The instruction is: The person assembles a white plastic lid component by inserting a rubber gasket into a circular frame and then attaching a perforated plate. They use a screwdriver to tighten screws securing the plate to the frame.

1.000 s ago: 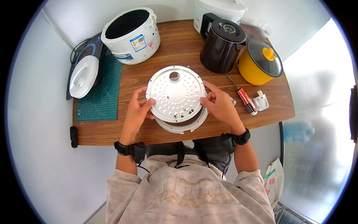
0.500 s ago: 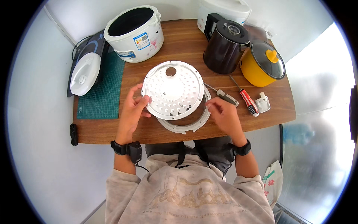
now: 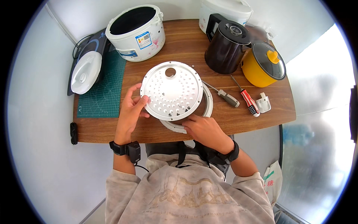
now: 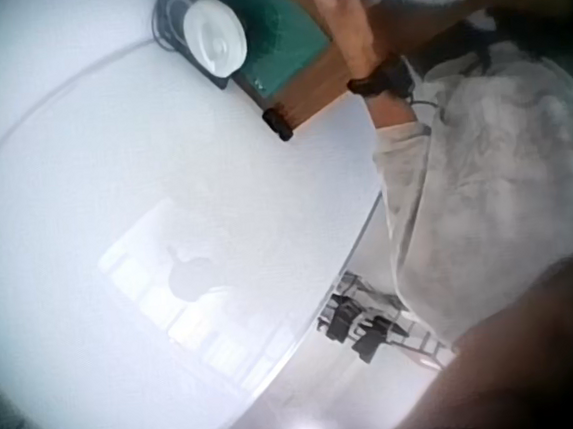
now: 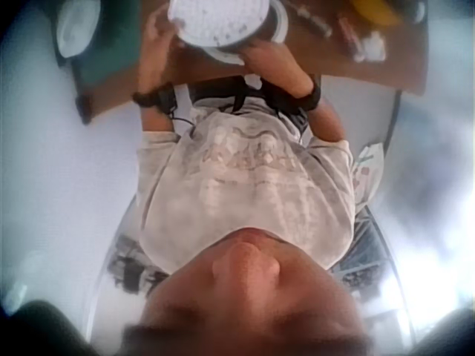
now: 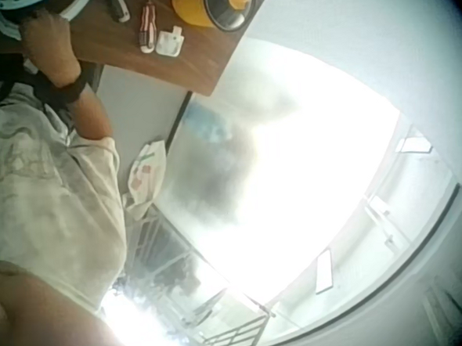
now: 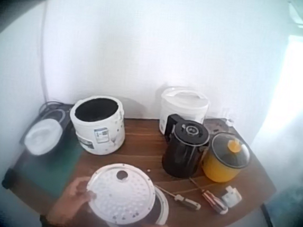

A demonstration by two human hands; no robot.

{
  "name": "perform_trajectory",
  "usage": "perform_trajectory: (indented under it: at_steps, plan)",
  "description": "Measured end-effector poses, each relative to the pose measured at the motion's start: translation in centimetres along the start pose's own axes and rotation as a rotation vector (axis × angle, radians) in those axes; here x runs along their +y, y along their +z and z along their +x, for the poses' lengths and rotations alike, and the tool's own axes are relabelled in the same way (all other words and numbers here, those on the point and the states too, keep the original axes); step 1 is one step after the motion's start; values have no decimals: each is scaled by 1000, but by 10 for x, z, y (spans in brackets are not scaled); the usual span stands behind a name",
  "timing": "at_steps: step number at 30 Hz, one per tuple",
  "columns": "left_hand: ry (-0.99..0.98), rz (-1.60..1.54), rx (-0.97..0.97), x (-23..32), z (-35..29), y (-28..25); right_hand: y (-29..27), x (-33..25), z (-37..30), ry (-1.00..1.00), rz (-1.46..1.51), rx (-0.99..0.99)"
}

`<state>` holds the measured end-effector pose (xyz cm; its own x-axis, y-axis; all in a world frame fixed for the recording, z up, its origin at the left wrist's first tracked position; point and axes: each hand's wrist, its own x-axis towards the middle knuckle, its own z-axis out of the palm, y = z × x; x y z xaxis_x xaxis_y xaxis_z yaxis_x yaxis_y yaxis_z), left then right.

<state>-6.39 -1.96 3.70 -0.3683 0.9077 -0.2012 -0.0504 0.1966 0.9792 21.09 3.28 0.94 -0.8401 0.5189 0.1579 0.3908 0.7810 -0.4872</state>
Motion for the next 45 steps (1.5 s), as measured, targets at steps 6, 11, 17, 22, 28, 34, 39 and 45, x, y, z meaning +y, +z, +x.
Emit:
perform_trajectory:
  at_steps: [6,11,17,22,28,34,39,45]
  plan:
    - [0,-4,-13,0,1,1,0,2,6,111,168,-20]
    - [-4,8,-40,2,0,0,-1,3,7,134,185,-46]
    - [10,-10,-18,-1,0,0,-1,2,4,132,205,3]
    - [0,-5,-14,1,-1,1,-6,-3,5,110,199,28]
    - [5,-23,-19,-1,0,0,5,-9,15,59,131,46]
    - [8,-14,-17,1,-1,-1,20,0,15,38,99,66]
    - [13,-25,-21,4,-3,1,22,-4,12,-83,-38,159]
    - [5,-33,-20,5,-3,2,12,-7,8,-107,-97,178]
